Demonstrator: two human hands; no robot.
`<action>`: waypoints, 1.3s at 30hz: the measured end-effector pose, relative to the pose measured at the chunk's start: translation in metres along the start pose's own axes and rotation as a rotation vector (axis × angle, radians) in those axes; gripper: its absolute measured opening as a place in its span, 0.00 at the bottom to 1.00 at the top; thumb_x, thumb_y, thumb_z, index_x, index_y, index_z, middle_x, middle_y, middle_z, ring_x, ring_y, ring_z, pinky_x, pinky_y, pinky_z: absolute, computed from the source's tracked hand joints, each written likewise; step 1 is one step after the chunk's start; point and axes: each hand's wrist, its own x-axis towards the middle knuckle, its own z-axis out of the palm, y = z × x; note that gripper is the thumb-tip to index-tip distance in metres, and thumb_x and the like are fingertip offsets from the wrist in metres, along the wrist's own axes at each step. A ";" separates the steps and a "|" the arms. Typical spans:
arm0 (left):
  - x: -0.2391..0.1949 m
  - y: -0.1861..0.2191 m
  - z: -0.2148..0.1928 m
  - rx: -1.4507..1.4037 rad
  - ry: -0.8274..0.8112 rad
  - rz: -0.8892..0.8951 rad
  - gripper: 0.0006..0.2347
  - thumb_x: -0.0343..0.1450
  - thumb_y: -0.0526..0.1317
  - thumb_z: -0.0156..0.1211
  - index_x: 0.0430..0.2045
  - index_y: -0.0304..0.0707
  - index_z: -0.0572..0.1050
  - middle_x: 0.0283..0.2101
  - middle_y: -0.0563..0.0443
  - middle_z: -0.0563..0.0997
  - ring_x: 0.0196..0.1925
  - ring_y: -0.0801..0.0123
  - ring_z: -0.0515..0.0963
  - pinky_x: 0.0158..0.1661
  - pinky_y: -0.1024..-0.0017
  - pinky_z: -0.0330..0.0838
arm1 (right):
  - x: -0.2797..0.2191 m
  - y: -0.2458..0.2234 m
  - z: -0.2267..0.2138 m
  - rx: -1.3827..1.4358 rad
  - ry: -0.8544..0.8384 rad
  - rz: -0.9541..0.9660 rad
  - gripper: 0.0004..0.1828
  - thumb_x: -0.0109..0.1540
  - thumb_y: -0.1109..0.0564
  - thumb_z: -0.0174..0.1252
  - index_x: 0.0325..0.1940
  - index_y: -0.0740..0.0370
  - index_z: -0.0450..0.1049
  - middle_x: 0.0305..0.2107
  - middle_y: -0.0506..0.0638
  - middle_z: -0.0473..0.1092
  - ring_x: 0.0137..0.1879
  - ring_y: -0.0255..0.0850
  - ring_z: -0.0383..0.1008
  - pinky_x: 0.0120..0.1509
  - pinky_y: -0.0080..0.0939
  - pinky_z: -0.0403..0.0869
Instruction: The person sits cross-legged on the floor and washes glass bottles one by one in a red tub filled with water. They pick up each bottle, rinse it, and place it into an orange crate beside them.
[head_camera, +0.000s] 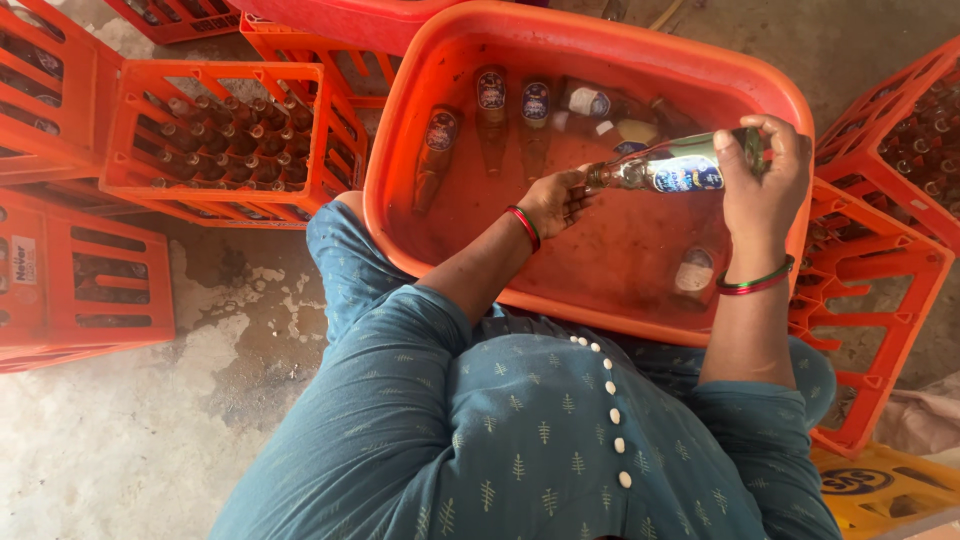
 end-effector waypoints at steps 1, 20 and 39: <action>0.000 -0.001 -0.001 -0.003 -0.008 0.000 0.12 0.70 0.49 0.59 0.43 0.49 0.78 0.40 0.57 0.83 0.45 0.70 0.78 0.46 0.70 0.68 | 0.001 0.001 -0.001 0.183 -0.036 0.124 0.23 0.71 0.43 0.63 0.57 0.64 0.74 0.47 0.51 0.70 0.48 0.38 0.72 0.53 0.36 0.73; -0.020 0.017 0.010 0.081 0.122 -0.037 0.14 0.69 0.54 0.65 0.37 0.46 0.77 0.33 0.56 0.80 0.36 0.71 0.78 0.40 0.70 0.69 | 0.014 -0.009 -0.026 0.855 -0.204 0.527 0.44 0.71 0.28 0.46 0.65 0.74 0.70 0.41 0.58 0.74 0.28 0.36 0.72 0.26 0.29 0.65; -0.022 0.018 0.011 0.063 0.132 0.183 0.17 0.70 0.55 0.70 0.29 0.42 0.72 0.27 0.54 0.73 0.29 0.69 0.75 0.30 0.68 0.67 | 0.009 -0.010 -0.037 0.808 -0.197 0.665 0.17 0.69 0.52 0.63 0.57 0.66 0.73 0.36 0.54 0.73 0.26 0.35 0.72 0.26 0.29 0.70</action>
